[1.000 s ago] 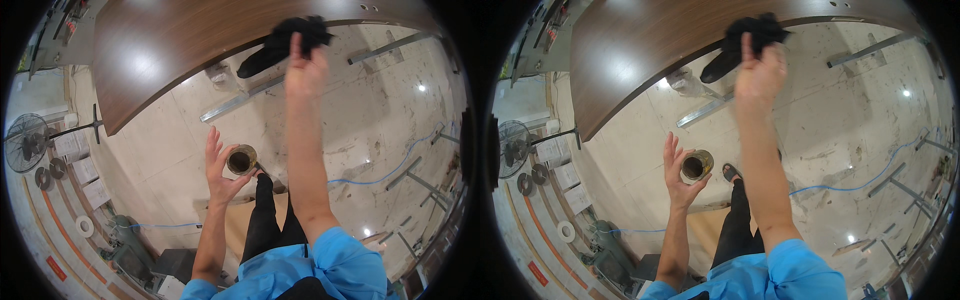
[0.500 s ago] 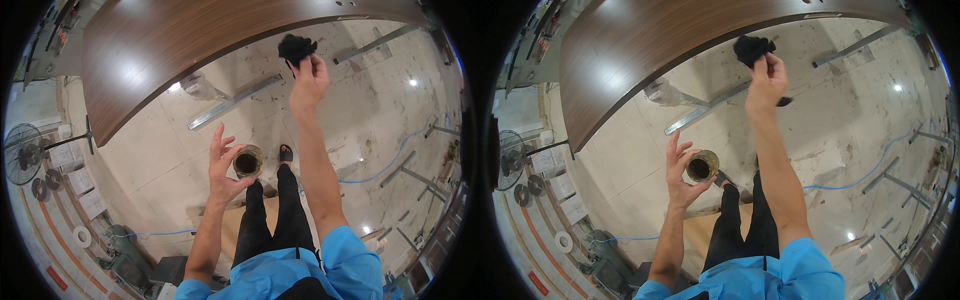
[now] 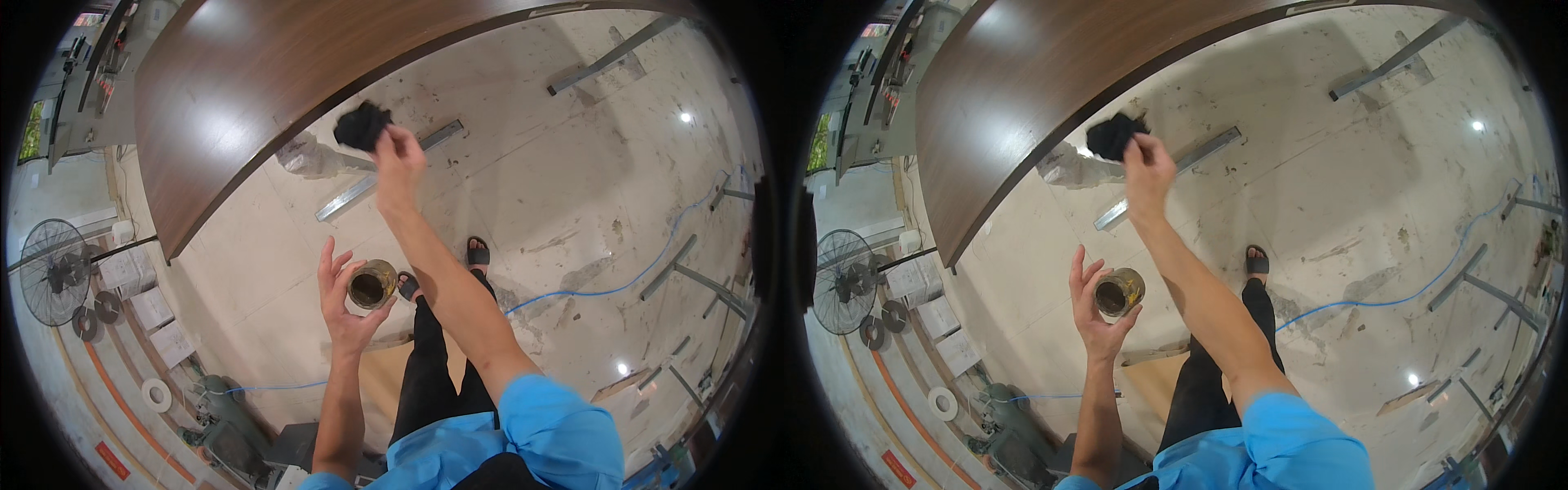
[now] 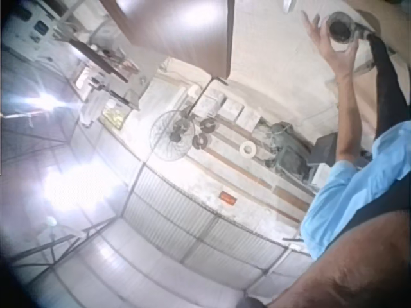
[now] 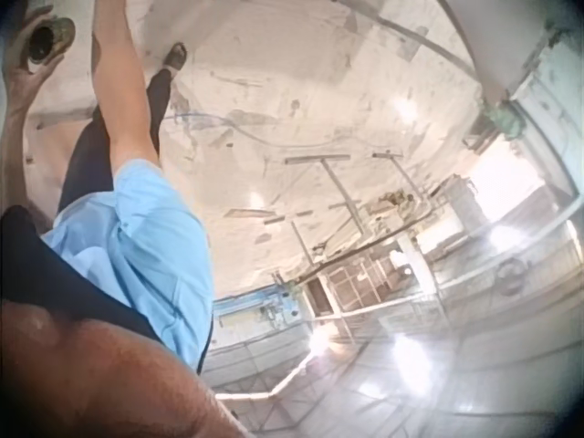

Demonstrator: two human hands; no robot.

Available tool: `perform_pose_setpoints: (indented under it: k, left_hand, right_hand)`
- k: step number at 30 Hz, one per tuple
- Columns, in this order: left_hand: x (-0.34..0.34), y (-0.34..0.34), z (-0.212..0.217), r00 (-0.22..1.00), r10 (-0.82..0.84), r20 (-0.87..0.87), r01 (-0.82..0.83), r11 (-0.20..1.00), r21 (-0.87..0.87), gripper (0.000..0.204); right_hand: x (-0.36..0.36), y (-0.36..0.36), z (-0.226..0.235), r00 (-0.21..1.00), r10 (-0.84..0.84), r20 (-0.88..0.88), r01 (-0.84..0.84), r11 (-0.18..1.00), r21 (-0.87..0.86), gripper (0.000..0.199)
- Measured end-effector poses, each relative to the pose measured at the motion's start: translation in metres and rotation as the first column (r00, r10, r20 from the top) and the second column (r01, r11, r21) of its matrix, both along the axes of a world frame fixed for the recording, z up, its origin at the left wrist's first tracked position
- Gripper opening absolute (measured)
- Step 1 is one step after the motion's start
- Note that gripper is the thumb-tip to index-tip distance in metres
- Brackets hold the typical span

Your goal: The person applies a dark finish to the edge of a large wooden tabletop using a small brush and a cloth. They repeatedly dip the brush into a small container, apply the finish along the curved edge, and wipe the surface with a black cloth. The person moves around the table to reach different sections and later places the container and cloth on a nearby workbench.

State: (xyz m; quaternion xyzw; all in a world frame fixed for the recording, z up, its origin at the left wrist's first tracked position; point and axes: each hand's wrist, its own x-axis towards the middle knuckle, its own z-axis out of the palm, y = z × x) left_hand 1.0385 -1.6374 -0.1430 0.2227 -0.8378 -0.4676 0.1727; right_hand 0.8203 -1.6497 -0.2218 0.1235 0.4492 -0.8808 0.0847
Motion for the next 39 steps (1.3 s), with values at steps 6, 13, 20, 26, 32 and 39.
perform_pose_setpoints:
  k: [6, 13, 20, 26, 32, 39]
  left_hand:
    - [-0.028, 0.009, 0.007, 0.994, -0.104, -0.018, 0.105, 0.992, 0.066, 0.071]
    - [-0.073, 0.042, 0.005, 0.936, -0.346, -0.056, 0.351, 0.927, 0.133, 0.069]
    - [-0.098, 0.066, 0.008, 0.948, -0.31, -0.069, 0.317, 0.94, 0.129, 0.069]
    - [-0.104, 0.076, 0.017, 0.959, -0.282, -0.03, 0.284, 0.954, 0.1, 0.066]
    - [-0.117, 0.09, 0.025, 0.966, -0.256, 0.018, 0.255, 0.965, 0.066, 0.066]
    - [-0.144, 0.107, 0.019, 0.946, -0.322, -0.038, 0.324, 0.935, 0.145, 0.06]
  right_hand:
    - [-0.002, 0.123, 0.021, 0.946, 0.321, -0.04, -0.319, 0.946, 0.056, 0.009]
    - [-0.005, 0.188, 0.065, 0.669, 0.739, 0.078, -0.743, 0.665, 0.072, 0.005]
    - [-0.07, 0.211, 0.057, 0.869, 0.485, -0.098, -0.494, 0.833, -0.248, 0.009]
    - [-0.113, 0.256, 0.067, 0.991, 0.134, 0.001, -0.126, 0.929, 0.348, 0.013]
    - [-0.16, 0.292, 0.084, 0.916, 0.338, -0.215, -0.217, 0.87, 0.442, 0.011]
    - [-0.1, 0.267, 0.094, 0.625, 0.781, -0.024, -0.716, 0.585, 0.381, 0.007]
